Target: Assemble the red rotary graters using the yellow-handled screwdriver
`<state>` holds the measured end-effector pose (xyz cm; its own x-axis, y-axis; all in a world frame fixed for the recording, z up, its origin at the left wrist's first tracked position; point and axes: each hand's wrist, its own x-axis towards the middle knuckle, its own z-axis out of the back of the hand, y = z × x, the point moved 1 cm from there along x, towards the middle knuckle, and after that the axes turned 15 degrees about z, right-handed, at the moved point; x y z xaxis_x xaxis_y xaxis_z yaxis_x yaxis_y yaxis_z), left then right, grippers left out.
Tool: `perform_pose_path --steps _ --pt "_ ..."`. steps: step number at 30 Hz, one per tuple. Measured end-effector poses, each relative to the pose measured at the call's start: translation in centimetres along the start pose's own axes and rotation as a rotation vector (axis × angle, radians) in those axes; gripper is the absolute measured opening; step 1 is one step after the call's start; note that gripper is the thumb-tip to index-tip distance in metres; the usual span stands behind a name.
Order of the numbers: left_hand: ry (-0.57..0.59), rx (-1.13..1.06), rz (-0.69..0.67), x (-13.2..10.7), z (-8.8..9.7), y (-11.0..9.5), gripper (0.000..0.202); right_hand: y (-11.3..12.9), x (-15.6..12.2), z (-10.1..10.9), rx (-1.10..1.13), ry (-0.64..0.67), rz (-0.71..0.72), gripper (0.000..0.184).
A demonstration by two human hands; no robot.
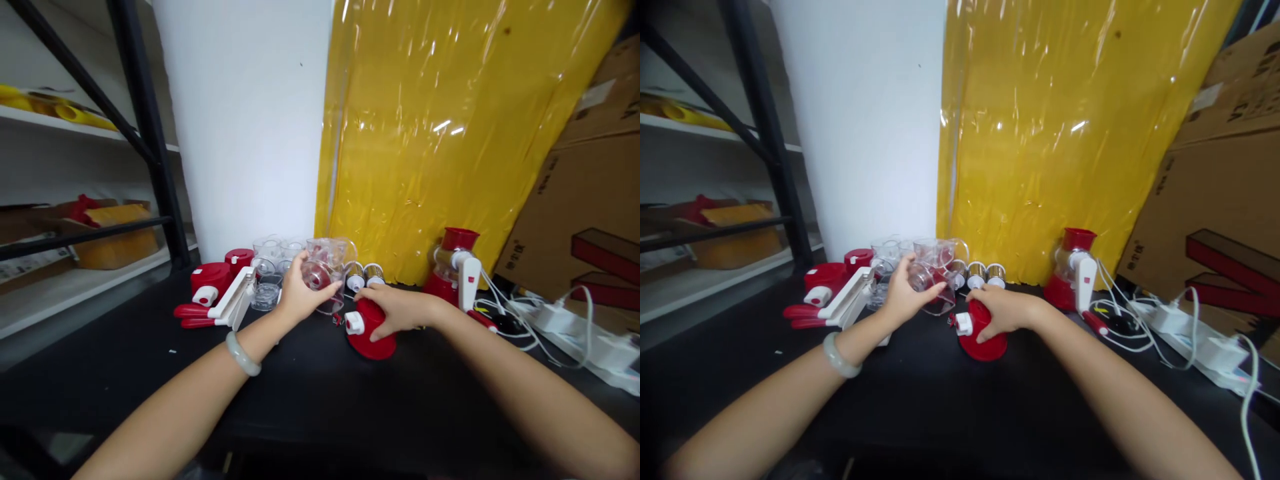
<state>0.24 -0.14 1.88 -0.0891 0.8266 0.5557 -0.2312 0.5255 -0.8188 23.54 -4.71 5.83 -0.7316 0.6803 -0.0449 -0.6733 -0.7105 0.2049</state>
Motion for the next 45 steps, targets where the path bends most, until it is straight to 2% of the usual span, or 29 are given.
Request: perform_pose_path --steps 4,7,10,14,18,25,30,33,35,38,41,42,45 --pt "0.12 -0.047 0.018 -0.6 -0.4 0.0 0.076 -1.2 -1.7 2.8 -0.012 -0.055 0.009 0.077" --pt "0.19 -0.036 0.037 -0.9 -0.9 0.5 0.076 -3.3 -2.7 5.1 -0.097 -0.097 -0.105 0.076" --pt "0.246 0.001 0.066 -0.9 -1.4 1.6 0.079 -6.6 -3.3 6.0 -0.187 -0.124 -0.226 0.08" --pt "0.336 -0.097 0.159 -0.6 -2.0 2.9 0.083 -11.4 -3.4 4.8 -0.246 -0.149 -0.345 0.087" --pt "0.384 -0.191 0.255 -0.5 -2.1 3.3 0.082 -14.6 -3.2 3.0 -0.253 -0.157 -0.422 0.086" --pt "0.416 -0.159 0.377 -0.7 -2.1 3.8 0.087 -16.5 -2.4 1.1 -0.237 -0.152 -0.494 0.083" --pt "0.49 -0.203 0.389 -0.9 -2.3 4.0 0.086 -18.0 -2.2 -0.1 -0.236 -0.18 -0.525 0.08" --pt "0.501 -0.198 0.371 -0.8 -2.3 4.0 0.082 -18.1 -2.2 -0.6 -0.238 -0.195 -0.537 0.077" --pt "0.504 -0.187 0.358 -0.8 -2.2 4.0 0.08 -17.3 -2.3 -0.8 -0.282 -0.199 -0.56 0.072" --pt "0.526 -0.18 0.333 -0.7 -2.0 4.0 0.077 -14.7 -2.7 -1.2 -0.432 -0.259 -0.557 0.056" --pt "0.563 -0.174 0.332 -0.7 -1.9 3.8 0.074 -11.3 -3.1 -2.3 -0.515 -0.348 -0.404 0.05" --pt "0.573 -0.172 0.33 -0.7 -1.8 3.7 0.073 -10.3 -3.3 -2.9 -0.504 -0.345 -0.37 0.05" --pt "0.568 -0.157 0.305 -0.6 -1.7 3.6 0.071 -8.4 -3.8 -4.9 -0.414 -0.188 -0.376 0.054"
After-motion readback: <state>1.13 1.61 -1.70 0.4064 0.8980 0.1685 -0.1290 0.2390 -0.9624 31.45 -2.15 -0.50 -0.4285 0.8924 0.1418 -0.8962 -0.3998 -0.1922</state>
